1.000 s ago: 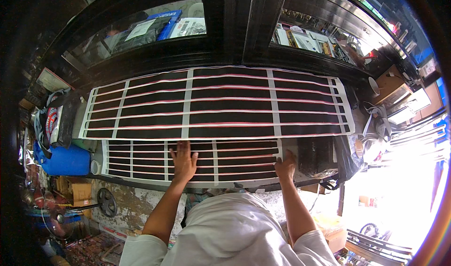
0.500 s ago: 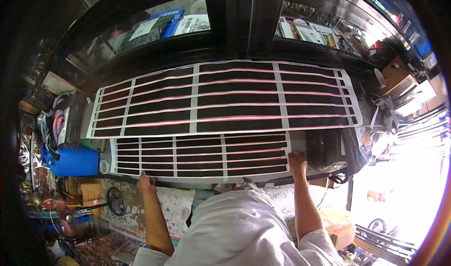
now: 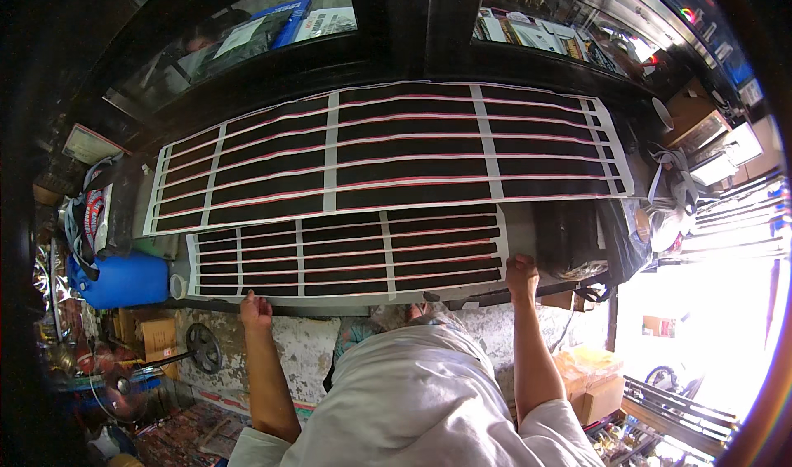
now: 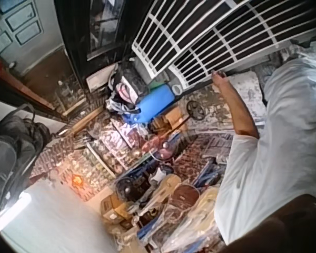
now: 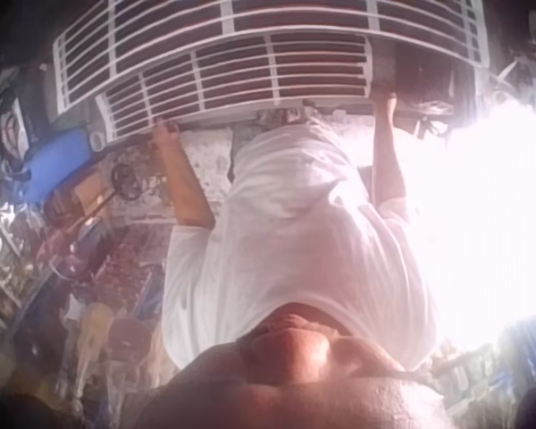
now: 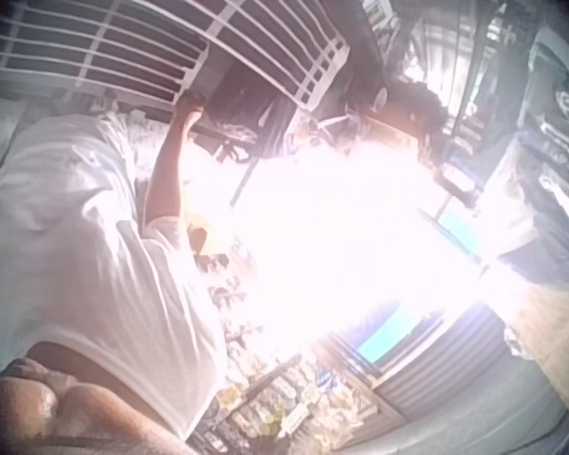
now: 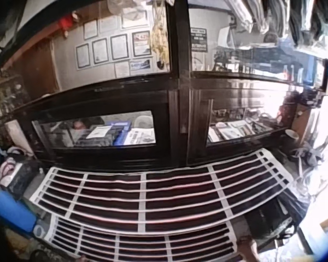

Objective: The person aligns and secures white plastic strips onto a black slatted grille using white tape. They repeatedly position the strips, press them down, and apply tape to hold them in place on a workbench.

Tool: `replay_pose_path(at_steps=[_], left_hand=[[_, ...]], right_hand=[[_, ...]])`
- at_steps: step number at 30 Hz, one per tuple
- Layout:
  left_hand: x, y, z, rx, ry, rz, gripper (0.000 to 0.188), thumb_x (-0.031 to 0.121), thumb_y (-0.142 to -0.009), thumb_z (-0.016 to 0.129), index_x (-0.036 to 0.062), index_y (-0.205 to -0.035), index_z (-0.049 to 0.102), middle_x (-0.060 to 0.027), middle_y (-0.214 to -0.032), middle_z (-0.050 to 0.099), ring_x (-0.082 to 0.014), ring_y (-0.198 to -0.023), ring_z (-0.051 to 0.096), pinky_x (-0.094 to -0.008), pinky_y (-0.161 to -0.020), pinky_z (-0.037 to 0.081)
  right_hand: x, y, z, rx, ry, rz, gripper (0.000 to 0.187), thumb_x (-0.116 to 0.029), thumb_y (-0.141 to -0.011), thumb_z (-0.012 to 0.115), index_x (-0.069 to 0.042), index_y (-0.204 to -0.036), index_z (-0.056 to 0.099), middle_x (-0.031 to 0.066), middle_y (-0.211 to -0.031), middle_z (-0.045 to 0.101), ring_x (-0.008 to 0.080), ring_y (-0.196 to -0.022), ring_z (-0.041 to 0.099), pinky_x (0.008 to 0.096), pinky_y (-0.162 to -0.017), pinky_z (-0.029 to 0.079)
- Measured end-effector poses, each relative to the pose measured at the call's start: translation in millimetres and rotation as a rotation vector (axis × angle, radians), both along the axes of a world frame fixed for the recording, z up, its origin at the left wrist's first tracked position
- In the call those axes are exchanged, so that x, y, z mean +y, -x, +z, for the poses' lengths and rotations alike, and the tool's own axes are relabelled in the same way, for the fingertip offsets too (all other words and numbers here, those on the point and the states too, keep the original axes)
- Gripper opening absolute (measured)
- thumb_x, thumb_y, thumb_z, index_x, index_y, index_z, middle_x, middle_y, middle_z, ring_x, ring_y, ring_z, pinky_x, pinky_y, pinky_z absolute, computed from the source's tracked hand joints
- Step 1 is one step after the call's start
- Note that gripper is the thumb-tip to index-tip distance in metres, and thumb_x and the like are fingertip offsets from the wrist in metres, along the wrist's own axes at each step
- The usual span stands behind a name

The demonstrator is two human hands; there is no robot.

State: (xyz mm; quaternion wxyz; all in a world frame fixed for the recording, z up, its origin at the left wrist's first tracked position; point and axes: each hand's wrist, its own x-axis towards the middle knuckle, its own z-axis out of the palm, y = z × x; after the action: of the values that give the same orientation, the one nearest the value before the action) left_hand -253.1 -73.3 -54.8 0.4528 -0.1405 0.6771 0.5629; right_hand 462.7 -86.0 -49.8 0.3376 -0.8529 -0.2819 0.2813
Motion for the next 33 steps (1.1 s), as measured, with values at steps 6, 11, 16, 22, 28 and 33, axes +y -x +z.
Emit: replay_pose_path(at_steps=[6, 11, 16, 22, 28, 33], left_hand=[[-11.2, -60.1, 6.4, -0.181, -0.186, -0.138, 0.025, 0.029, -0.102, 0.077, 0.0114, -0.118, 0.069, -0.0016, -0.111, 0.068, -0.0184, -0.101, 0.065, -0.0403, -0.1, 0.056], [-12.2, -103.3, 18.7, -0.26, -0.174, -0.167, 0.02, 0.02, -0.103, 0.076, 0.0081, -0.118, 0.069, -0.0047, -0.114, 0.07, -0.021, -0.109, 0.069, -0.0434, -0.104, 0.058], [-17.3, -102.3, 2.3, -0.235, -0.166, -0.165, 0.014, 0.014, -0.102, 0.076, 0.0075, -0.111, 0.068, -0.0046, -0.105, 0.072, -0.0198, -0.101, 0.072, -0.0429, -0.101, 0.06], [-20.8, -99.1, -4.3, -0.183, -0.19, -0.186, 0.011, 0.011, -0.1, 0.077, 0.0084, -0.105, 0.067, -0.0058, -0.103, 0.074, -0.0194, -0.098, 0.074, -0.0427, -0.1, 0.061], [-18.3, -105.8, 13.4, -0.252, -0.197, -0.242, 0.014, 0.013, -0.1, 0.078, 0.0081, -0.112, 0.07, -0.0054, -0.103, 0.074, -0.0191, -0.097, 0.073, -0.0431, -0.101, 0.061], [-21.7, -124.4, 18.5, -0.296, -0.195, -0.277, 0.014, 0.014, -0.1, 0.079, 0.0071, -0.11, 0.072, -0.0049, -0.101, 0.073, -0.0192, -0.098, 0.073, -0.042, -0.098, 0.064]], right_hand=[[-10.5, -1.4, -3.3, 0.03, 0.031, 0.05, 0.035, -0.024, -0.093, 0.078, -0.004, -0.122, 0.075, 0.0168, -0.107, 0.08, 0.0272, -0.102, 0.077, 0.0385, -0.09, 0.058], [-15.3, -6.0, -4.0, 0.07, 0.096, 0.089, 0.031, -0.024, -0.091, 0.077, -0.005, -0.116, 0.078, 0.0158, -0.105, 0.08, 0.0264, -0.098, 0.076, 0.0381, -0.088, 0.057], [-18.7, -2.0, -17.3, 0.06, -0.024, 0.108, 0.011, -0.013, -0.091, 0.068, -0.005, -0.095, 0.075, 0.0047, -0.081, 0.067, 0.0132, -0.072, 0.061, 0.0298, -0.063, 0.045], [-19.1, 15.9, 1.6, 0.201, 0.023, -0.005, 0.007, -0.007, -0.094, 0.072, -0.004, -0.088, 0.069, 0.0012, -0.073, 0.06, 0.0083, -0.058, 0.055, 0.0246, -0.045, 0.038], [-11.0, 38.8, 27.1, 0.361, 0.074, -0.151, 0.014, -0.015, -0.097, 0.076, -0.003, -0.094, 0.069, 0.002, -0.075, 0.058, 0.01, -0.055, 0.052, 0.027, -0.044, 0.036], [-9.9, 45.1, 24.6, 0.354, 0.067, -0.212, 0.023, -0.018, -0.09, 0.081, 0.002, -0.095, 0.072, 0.0071, -0.083, 0.069, 0.0168, -0.077, 0.06, 0.0369, -0.069, 0.05]])
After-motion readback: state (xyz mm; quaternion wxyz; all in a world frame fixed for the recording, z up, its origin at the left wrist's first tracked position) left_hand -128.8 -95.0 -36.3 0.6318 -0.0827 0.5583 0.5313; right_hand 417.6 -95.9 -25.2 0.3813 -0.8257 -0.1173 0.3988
